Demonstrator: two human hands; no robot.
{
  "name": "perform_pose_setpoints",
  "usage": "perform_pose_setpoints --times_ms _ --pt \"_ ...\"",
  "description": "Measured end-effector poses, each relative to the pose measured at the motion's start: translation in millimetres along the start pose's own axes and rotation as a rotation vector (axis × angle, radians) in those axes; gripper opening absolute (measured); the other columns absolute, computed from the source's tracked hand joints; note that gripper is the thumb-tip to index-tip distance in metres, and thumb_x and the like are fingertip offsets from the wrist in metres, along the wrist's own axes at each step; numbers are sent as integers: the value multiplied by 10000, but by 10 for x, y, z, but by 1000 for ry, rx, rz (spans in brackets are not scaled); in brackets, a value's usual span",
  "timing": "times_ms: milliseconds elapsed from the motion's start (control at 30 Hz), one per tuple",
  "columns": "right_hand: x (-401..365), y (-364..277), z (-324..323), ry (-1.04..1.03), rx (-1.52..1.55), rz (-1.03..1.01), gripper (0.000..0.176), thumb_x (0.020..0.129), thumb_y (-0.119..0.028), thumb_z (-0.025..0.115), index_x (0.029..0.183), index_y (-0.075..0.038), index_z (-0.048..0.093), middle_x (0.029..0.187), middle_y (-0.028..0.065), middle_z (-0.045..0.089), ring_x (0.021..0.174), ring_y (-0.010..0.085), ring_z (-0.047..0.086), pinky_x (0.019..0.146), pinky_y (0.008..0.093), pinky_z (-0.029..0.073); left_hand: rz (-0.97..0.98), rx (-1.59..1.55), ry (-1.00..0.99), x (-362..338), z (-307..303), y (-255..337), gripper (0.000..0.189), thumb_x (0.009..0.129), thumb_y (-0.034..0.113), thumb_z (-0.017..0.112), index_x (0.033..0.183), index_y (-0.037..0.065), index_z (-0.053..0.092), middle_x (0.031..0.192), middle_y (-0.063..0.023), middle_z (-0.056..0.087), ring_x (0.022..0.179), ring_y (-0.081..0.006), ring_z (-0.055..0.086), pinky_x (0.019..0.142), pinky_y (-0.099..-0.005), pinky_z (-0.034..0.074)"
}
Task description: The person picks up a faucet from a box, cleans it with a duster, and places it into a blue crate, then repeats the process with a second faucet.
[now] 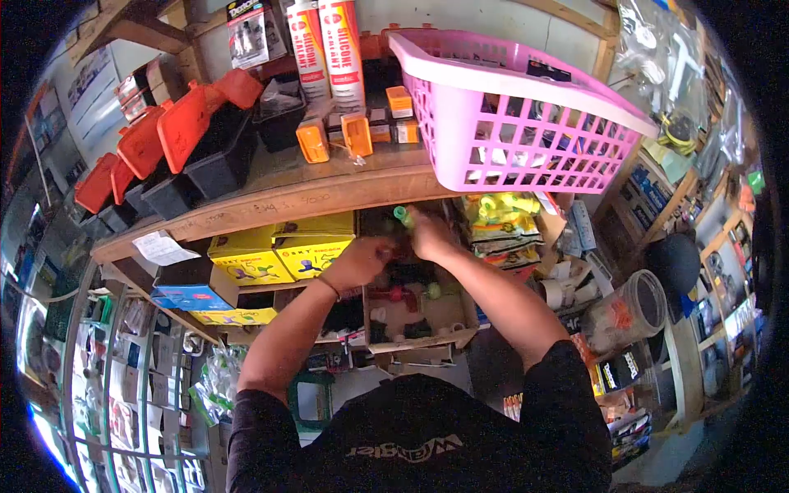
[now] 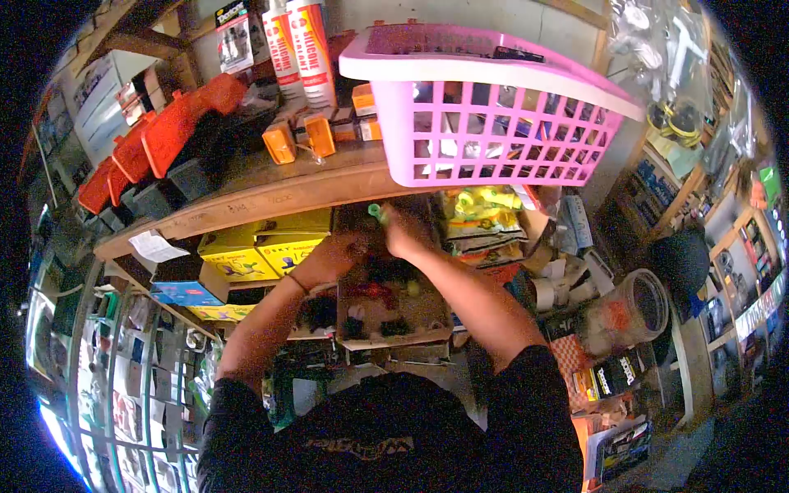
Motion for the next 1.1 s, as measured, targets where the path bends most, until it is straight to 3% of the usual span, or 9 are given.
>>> perform_pose_setpoints --times_ms 67,200,300,367,500,600,800,1067,1100 --pt "142 129 97 112 -220 -88 589 697 -29 484 1253 -7 293 1027 273 515 973 386 504 782 446 415 -10 -115 133 -194 -58 152 235 783 190 504 955 49 578 812 -150 613 811 -332 573 711 -363 462" --pt "227 166 169 -281 39 186 786 674 45 424 1342 -10 13 1143 308 438 986 385 500 833 368 398 37 22 63 -344 -17 262 260 782 200 514 978 39 570 864 -175 602 816 -324 574 704 -377 470" --pt "320 341 319 -359 -106 100 601 772 7 336 1327 27 105 1137 299 448 1023 331 502 799 365 428 157 142 222 -354 117 155 246 776 195 516 965 48 569 841 -171 600 789 -327 577 688 -392 472" --pt "333 356 225 451 -606 -309 528 814 -70 358 1322 -29 216 1241 219 397 1133 316 412 889 367 380 161 187 244 -355 142 175 233 770 196 519 946 53 570 822 -170 596 778 -330 576 684 -400 472" --pt "189 198 23 36 88 140 449 844 -126 349 1290 -82 320 1309 138 343 1203 313 320 973 396 299 25 344 107 -294 183 253 277 810 238 483 1021 71 551 926 -184 575 797 -355 565 719 -434 465" --pt "221 188 39 -33 -151 140 409 853 -152 337 1256 -98 378 1300 130 359 1188 304 344 969 421 306 114 368 142 -196 287 225 277 799 254 489 993 70 559 896 -179 580 780 -351 567 711 -434 465" --pt "384 384 255 276 -540 -34 384 808 -128 339 1161 -137 491 1244 80 442 1084 314 463 881 390 405 65 465 122 -191 465 198 228 792 286 482 895 117 594 798 -113 614 782 -273 591 713 -408 441" --pt "634 602 501 239 -660 54 348 820 -164 380 1142 -191 510 1198 51 478 1064 281 481 832 407 431 91 383 198 -223 471 169 244 786 280 483 889 105 618 808 -112 616 761 -284 586 713 -414 449" --pt "556 462 407 56 -790 33 364 825 -158 367 1168 -185 485 1205 57 471 1065 274 482 832 402 432 114 407 228 -226 470 178 219 783 268 488 858 109 617 781 -101 617 742 -267 591 708 -403 436"
Point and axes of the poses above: each hand's wrist, its own x-axis towards the middle knuckle, its own z-axis out of the palm, y = z × x, the point moved 4 cm from there along x, towards the middle knuckle
